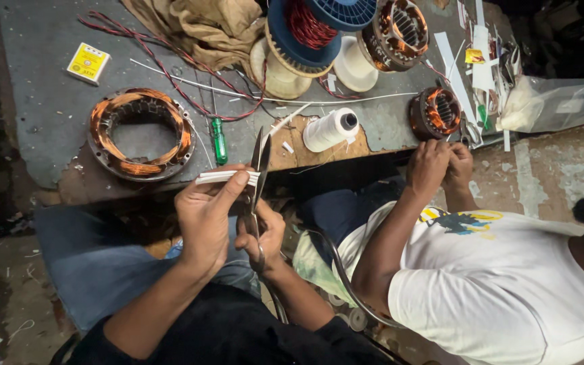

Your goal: The person prepares and secures copper windings on a motor stator. They ignite a match to burn the end of a white insulating sleeve, slide it onto the wire, and then use scissors to cut the sleeve to length. A coworker works on a separate stator nearby.

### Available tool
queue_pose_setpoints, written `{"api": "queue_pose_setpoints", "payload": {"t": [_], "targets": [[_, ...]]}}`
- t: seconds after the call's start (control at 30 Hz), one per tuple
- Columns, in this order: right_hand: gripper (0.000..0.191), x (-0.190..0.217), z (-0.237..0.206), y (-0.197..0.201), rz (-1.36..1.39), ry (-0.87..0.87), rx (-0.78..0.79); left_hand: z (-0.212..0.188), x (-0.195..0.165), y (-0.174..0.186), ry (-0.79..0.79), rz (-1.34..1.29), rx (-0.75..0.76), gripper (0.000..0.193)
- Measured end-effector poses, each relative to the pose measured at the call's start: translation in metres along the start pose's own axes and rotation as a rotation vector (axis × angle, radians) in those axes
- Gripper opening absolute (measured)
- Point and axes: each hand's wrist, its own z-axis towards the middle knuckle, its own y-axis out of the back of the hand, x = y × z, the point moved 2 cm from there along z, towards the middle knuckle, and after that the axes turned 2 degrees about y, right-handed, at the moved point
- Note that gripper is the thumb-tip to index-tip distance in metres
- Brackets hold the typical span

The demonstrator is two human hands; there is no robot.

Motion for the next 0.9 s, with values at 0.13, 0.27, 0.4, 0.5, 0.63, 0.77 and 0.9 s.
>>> {"api": "queue_pose_setpoints", "payload": {"t": [0.13, 0.27, 0.4, 0.5, 0.63, 0.77, 0.9], "targets": [[0.102, -0.001, -0.001, 0.007, 0.027, -0.043, 0.122, 0.002, 0.002, 0.009, -0.017, -0.012, -0.008, 0.019], [0.093, 0.020, 0.011, 0.027, -0.030, -0.116, 0.149, 0.001, -0.001, 0.021, -0.059, -0.006, 0.002, 0.019], [0.083, 0.051, 0.055, 0.049, -0.679, -0.018, -0.033, -0.007, 0.001, 0.026, 0.017, -0.006, 0.005, 0.019], [0.088, 0.067, 0.097, 0.048, -0.893, 0.173, -0.010, -0.015, 0.003, 0.025, 0.018, 0.049, 0.025, 0.019], [0.087, 0.068, 0.141, 0.044, -1.052, -0.012, 0.082, -0.019, -0.004, 0.033, -0.018, 0.142, 0.017, 0.020], [0.070, 0.072, 0.161, 0.045, -1.045, -0.017, 0.180, -0.018, -0.014, 0.043, -0.056, 0.213, 0.037, 0.022], [0.055, 0.091, 0.140, 0.039, -1.132, 0.386, 0.150, -0.017, -0.017, 0.039, -0.098, 0.346, 0.062, 0.032]]}}
